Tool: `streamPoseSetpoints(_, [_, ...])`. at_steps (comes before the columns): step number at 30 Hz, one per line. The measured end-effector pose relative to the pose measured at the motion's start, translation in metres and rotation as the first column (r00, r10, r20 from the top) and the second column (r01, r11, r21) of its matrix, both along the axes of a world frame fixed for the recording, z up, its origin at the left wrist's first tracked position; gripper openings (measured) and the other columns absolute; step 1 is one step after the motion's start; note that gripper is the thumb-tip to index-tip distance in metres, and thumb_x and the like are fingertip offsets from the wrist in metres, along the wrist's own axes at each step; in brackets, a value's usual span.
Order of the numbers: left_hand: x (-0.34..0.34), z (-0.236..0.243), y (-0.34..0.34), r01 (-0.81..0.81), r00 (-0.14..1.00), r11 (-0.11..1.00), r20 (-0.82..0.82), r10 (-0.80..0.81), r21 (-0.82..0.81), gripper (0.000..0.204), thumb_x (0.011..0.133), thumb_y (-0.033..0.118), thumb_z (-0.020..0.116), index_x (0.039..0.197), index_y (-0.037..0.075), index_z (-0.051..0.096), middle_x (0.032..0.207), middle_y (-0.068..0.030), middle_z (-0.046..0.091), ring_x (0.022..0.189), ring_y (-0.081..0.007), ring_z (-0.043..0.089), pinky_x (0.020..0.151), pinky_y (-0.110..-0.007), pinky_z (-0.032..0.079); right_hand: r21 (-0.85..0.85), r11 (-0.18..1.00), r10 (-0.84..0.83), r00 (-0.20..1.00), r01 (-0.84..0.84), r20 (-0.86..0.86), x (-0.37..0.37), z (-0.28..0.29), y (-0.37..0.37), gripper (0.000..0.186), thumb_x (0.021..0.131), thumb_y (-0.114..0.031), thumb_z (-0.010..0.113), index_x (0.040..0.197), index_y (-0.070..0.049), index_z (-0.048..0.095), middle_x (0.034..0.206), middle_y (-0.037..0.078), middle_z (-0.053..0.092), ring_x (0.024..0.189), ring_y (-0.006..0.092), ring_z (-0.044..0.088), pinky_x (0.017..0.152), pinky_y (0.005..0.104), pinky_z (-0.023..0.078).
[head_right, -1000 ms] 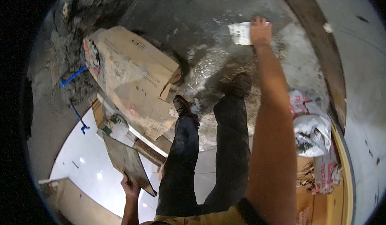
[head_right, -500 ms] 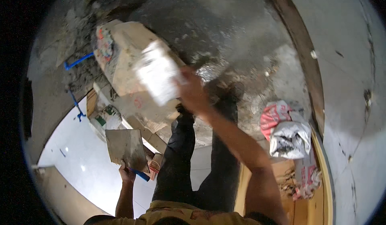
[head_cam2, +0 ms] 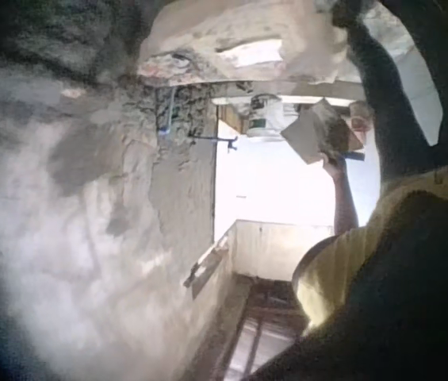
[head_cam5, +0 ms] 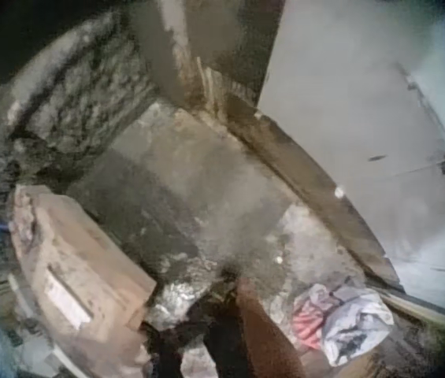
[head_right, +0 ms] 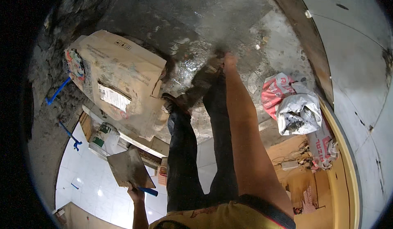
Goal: The person applies mortar to the back of a tile using a trowel and then presses the tile onto a wall. The person reaches into a bag of material, spreads mortar on a board, and handles a tile while working in an unfinished room.
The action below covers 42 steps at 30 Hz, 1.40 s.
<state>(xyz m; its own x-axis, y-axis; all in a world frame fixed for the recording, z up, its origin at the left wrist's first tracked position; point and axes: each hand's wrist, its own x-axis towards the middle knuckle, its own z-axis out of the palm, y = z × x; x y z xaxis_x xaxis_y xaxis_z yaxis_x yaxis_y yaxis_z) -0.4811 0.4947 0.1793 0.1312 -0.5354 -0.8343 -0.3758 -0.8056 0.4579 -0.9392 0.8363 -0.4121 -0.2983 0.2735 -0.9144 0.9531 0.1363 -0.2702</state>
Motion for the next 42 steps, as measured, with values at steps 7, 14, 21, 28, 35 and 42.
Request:
streamPoseSetpoints(7, [0.007, 0.023, 0.016, -0.005, 1.000, 1.000, 0.007, 0.005, -0.009, 0.057, 0.092, 0.036, 0.059, 0.132, -0.003, 0.048, 0.133, -0.0136, 0.055, 0.123, -0.0306, 0.051, 0.108, -0.046, 0.039, -0.117, 0.689, -0.694, 0.698, 0.715, 0.179, -0.023, -0.011, -0.034, 0.033, 0.089, -0.035, 0.060, 0.107, -0.008, 0.058, 0.087, 0.009, 0.056, 0.068, 0.0228, 0.052, 0.067, 0.0470, 0.049])
streamPoseSetpoints(14, [0.003, 0.037, 0.009, -0.063, 0.993, 0.998, -0.098, 0.061, -0.019, 0.056, 0.092, 0.035, 0.058, 0.133, -0.002, 0.047, 0.135, -0.0161, 0.054, 0.124, -0.0337, 0.051, 0.108, -0.049, 0.040, -0.276, 0.446, -0.852, 0.498, 0.851, 0.160, 0.004, 0.004, -0.023, 0.038, 0.090, -0.032, 0.061, 0.118, -0.007, 0.056, 0.099, 0.011, 0.061, 0.087, 0.0260, 0.059, 0.078, 0.0468, 0.053])
streamPoseSetpoints(21, [0.003, 0.055, 0.004, -0.055, 0.992, 0.998, -0.113, 0.050, -0.036, 0.061, 0.091, 0.034, 0.061, 0.137, -0.002, 0.044, 0.136, -0.0145, 0.053, 0.126, -0.0355, 0.048, 0.112, -0.049, 0.033, -0.473, 0.474, -0.802, 0.586, 0.743, 0.116, 0.005, 0.030, 0.014, 0.026, 0.092, -0.023, 0.056, 0.113, -0.007, 0.055, 0.109, 0.009, 0.058, 0.101, 0.0250, 0.058, 0.088, 0.0510, 0.051])
streamPoseSetpoints(28, [0.008, 0.063, 0.007, -0.082, 0.993, 0.996, -0.087, 0.080, -0.025, 0.054, 0.093, 0.031, 0.058, 0.135, 0.000, 0.045, 0.135, -0.0134, 0.054, 0.125, -0.0327, 0.050, 0.108, -0.048, 0.039, -0.539, 0.568, -0.727, 0.687, 0.622, 0.027, -0.001, 0.064, 0.027, 0.009, 0.091, -0.012, 0.054, 0.091, -0.005, 0.060, 0.079, 0.009, 0.064, 0.091, 0.0247, 0.063, 0.088, 0.0545, 0.052])
streamPoseSetpoints(35, [0.043, 0.067, 0.021, -0.093, 0.984, 0.994, -0.160, 0.083, -0.053, 0.051, 0.094, 0.030, 0.055, 0.135, 0.000, 0.045, 0.134, -0.0136, 0.054, 0.124, -0.0321, 0.051, 0.108, -0.048, 0.038, -0.845, 0.281, -0.471, 0.833, 0.455, 0.291, -0.042, 0.221, -0.029, 0.004, 0.084, -0.001, 0.061, 0.087, -0.001, 0.060, 0.074, 0.010, 0.061, 0.085, 0.0298, 0.065, 0.092, 0.0531, 0.052])
streamPoseSetpoints(42, [0.083, 0.061, 0.012, -0.080, 0.944, 0.993, -0.327, 0.048, -0.085, 0.044, 0.092, 0.021, 0.053, 0.131, 0.003, 0.049, 0.130, -0.0118, 0.057, 0.121, -0.0310, 0.053, 0.106, -0.048, 0.040, -0.719, 0.622, -0.559, 0.818, 0.310, -0.131, -0.084, 0.382, -0.121, 0.014, 0.085, 0.000, 0.060, 0.094, 0.009, 0.056, 0.095, 0.017, 0.058, 0.082, 0.0346, 0.065, 0.081, 0.0475, 0.059])
